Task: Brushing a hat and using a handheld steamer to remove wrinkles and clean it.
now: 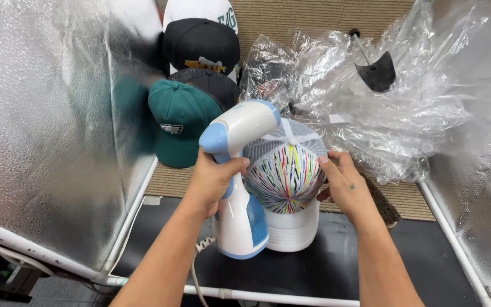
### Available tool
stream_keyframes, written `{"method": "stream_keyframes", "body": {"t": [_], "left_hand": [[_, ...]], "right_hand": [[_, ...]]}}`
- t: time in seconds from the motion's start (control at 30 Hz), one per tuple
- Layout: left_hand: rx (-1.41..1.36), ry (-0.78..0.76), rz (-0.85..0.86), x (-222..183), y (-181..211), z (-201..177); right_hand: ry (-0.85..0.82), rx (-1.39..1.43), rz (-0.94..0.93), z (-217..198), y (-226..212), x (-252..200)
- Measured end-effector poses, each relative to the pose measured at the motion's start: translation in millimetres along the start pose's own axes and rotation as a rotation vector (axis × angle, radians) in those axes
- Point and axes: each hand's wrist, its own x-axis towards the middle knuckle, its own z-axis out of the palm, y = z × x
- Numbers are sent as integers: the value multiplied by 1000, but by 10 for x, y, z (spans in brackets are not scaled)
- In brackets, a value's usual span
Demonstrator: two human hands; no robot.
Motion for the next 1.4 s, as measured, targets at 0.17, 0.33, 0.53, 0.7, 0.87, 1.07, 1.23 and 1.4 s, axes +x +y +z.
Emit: {"method": "stream_keyframes", "body": {"t": [0.17, 0.33, 0.53, 0.7, 0.87, 1.07, 1.23, 1.4], "left_hand": [[72, 13, 32, 63, -29, -107], [356, 8, 116, -36, 359, -252], [1231, -229, 2, -431, 979, -90], [1577, -361, 197, -494, 898, 47], [1602, -380, 356, -300, 952, 409], [1708, -439, 555, -151, 893, 642], [1709, -459, 558, -115, 947, 711], [1650, -472, 550, -98, 958, 760]], "right_hand": [[-23, -243, -39, -121, -68, 178], [104, -241, -408, -119, -120, 650], [-182, -143, -471, 236, -298, 1166], [-190, -258, -246, 246, -311, 989], [-202, -181, -203, 295, -313, 1129], [-211, 32, -116, 302, -388, 928], [-150, 149, 35, 330, -176, 1268], [-160, 121, -36, 293, -134, 1306]]}}
